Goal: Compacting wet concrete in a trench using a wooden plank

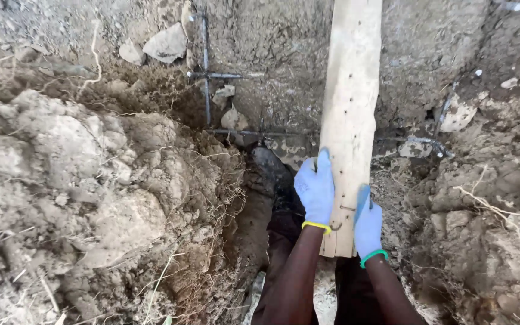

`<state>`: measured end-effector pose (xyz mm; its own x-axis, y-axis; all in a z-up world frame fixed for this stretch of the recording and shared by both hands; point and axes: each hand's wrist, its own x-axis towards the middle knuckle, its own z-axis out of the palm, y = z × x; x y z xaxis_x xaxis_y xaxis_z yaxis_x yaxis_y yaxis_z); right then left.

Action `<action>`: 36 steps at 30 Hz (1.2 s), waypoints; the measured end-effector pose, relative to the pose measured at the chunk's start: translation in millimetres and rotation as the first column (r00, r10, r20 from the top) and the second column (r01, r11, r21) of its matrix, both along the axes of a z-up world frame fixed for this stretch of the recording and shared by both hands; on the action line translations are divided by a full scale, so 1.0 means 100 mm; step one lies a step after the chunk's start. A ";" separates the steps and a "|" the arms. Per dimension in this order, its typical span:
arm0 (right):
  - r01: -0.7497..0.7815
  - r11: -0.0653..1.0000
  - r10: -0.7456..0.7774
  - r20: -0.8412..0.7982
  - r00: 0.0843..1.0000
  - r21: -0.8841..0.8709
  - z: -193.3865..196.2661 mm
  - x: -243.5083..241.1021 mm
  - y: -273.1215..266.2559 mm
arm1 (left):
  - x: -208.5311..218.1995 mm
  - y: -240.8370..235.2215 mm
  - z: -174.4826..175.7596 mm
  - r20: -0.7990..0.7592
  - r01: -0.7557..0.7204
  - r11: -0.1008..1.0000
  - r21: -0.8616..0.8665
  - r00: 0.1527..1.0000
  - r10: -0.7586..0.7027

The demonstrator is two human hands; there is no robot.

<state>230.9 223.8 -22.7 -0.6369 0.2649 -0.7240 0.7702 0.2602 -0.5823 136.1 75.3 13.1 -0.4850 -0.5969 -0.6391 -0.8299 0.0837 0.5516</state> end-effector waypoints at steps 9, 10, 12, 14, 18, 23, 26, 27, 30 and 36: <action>-0.422 0.893 0.320 0.436 0.841 0.157 0.41 0.40 -0.06 | 1.02 0.10 -0.05 0.203 -0.210 0.971 -0.112 0.952 0.229; -0.458 0.879 0.354 0.462 0.813 0.132 0.42 0.49 -0.04 | 1.13 0.10 -0.04 0.208 -0.263 0.957 -0.122 0.936 0.284; -0.474 0.873 0.370 0.475 0.798 0.116 0.52 0.57 -0.05 | 1.27 0.09 0.05 0.199 -0.299 0.946 -0.125 0.927 0.319; -0.417 0.905 0.323 0.498 0.805 0.087 0.61 0.47 -0.08 | 1.29 0.09 0.11 0.184 -0.349 0.928 -0.132 0.911 0.369; -0.267 0.963 0.225 0.427 0.876 0.042 0.35 0.45 -0.14 | 1.15 0.01 0.04 0.070 -0.364 0.922 -0.132 0.924 0.375; -0.354 0.935 0.338 0.271 0.901 0.009 0.17 -0.23 -0.40 | 0.63 -0.30 -0.30 -0.016 -0.310 0.943 -0.121 0.951 0.310; -0.517 0.856 0.465 0.395 0.793 0.030 0.60 -0.52 -0.52 | 0.55 -0.31 0.03 -0.043 -0.336 0.933 -0.132 0.942 0.333; -0.529 0.848 0.479 0.363 0.799 0.045 0.69 -0.43 -0.47 | 0.70 -0.27 0.08 -0.079 -0.355 0.926 -0.124 0.934 0.348; -0.572 0.819 0.513 0.397 0.761 0.037 1.16 -0.46 -0.43 | 0.81 -0.26 0.59 0.010 -0.246 0.959 -0.140 0.968 0.249; -0.492 0.866 0.462 0.514 0.723 -0.086 1.85 -0.56 -0.26 | 1.58 -0.38 2.52 -0.025 0.153 0.941 -0.303 0.985 -0.168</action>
